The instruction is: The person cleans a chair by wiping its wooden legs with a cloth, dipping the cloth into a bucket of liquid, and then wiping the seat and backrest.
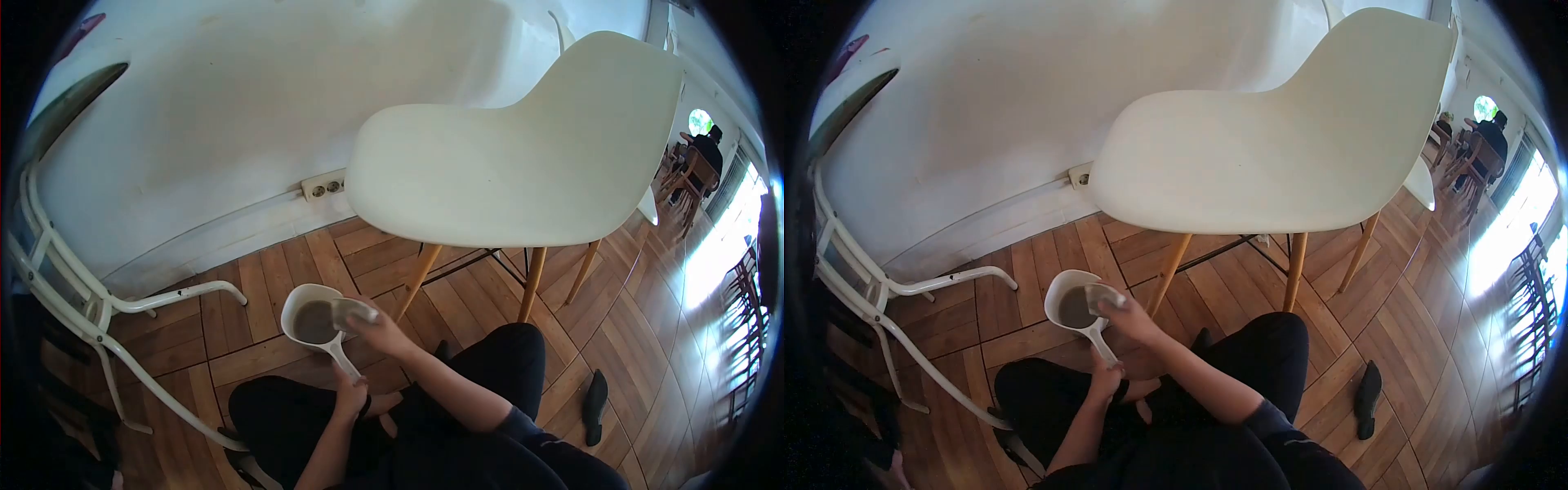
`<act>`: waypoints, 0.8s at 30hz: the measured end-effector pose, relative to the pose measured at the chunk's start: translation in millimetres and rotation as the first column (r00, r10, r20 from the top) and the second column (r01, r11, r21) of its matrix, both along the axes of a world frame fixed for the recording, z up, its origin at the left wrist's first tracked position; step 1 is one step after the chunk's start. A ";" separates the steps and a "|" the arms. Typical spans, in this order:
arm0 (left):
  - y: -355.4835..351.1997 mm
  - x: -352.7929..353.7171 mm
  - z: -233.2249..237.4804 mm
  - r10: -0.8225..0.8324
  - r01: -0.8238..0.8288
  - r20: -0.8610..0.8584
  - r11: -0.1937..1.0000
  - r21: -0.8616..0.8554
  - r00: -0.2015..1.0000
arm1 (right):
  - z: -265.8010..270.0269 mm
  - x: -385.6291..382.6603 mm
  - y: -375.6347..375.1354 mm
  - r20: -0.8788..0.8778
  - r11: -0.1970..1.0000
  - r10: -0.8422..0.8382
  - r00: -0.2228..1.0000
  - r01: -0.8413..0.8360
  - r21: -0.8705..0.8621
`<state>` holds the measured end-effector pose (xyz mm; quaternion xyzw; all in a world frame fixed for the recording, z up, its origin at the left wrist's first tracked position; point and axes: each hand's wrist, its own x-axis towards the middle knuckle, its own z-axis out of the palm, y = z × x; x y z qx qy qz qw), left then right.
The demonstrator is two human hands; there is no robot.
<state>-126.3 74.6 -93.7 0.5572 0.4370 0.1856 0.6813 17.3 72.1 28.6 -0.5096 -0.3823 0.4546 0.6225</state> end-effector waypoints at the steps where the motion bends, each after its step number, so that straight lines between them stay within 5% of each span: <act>1: -0.7 2.2 -7.9 -0.002 0.002 -0.001 1.000 -0.002 1.000 | -7.7 -2.6 15.0 0.240 0.998 0.043 0.970 -0.051 0.030; 2: 0.1 4.5 -19.8 0.014 -0.013 0.021 1.000 -0.016 1.000 | -15.1 -6.7 28.9 0.239 0.998 0.042 0.970 -0.050 0.029; 3: -1.1 5.8 -27.9 0.032 -0.030 0.042 0.999 -0.032 0.999 | -22.9 -11.5 41.8 0.508 0.999 0.041 0.860 -0.048 0.000; 4: -11.0 4.5 53.6 0.059 -0.047 0.100 0.992 -0.118 0.993 | -30.2 -13.5 51.5 0.734 0.999 0.049 0.677 -0.043 -0.027; 5: -6.6 4.1 43.3 0.069 -0.057 0.096 0.991 -0.120 0.993 | -36.5 -13.3 59.0 0.732 0.998 0.057 0.679 -0.052 -0.029; 7: 5.6 2.9 21.6 0.265 -0.201 -0.070 0.857 0.475 0.962 | -47.0 -15.5 74.3 0.883 0.963 0.268 0.385 -0.145 -0.229; 8: 11.6 -0.9 17.8 0.278 -0.211 -0.075 0.856 0.472 0.958 | -51.4 -17.0 81.9 0.880 0.960 0.277 0.385 -0.159 -0.233; 10: 27.4 -2.5 32.0 0.430 -0.463 0.172 0.819 0.338 0.886 | -57.2 -19.9 93.6 0.800 0.813 0.582 0.145 -0.137 -0.566; 14: 39.7 -8.0 41.6 0.479 -0.496 0.131 0.832 0.248 0.868 | -68.2 -24.1 103.4 0.786 0.802 0.596 0.163 -0.162 -0.574; 16: 38.8 -7.1 52.4 0.502 -0.534 0.206 0.832 0.149 0.840 | -71.9 -24.9 106.5 0.824 0.912 0.407 0.394 -0.128 -0.390; 19: 36.1 -4.2 68.2 0.544 -0.593 0.351 0.804 0.041 0.762 | -63.0 -31.5 100.4 0.834 0.976 0.198 0.515 -0.023 -0.217; 24: 39.3 -2.7 61.5 0.536 -0.596 0.372 0.801 0.061 0.758 | -53.6 -37.3 104.4 0.800 0.964 0.190 0.569 0.049 -0.263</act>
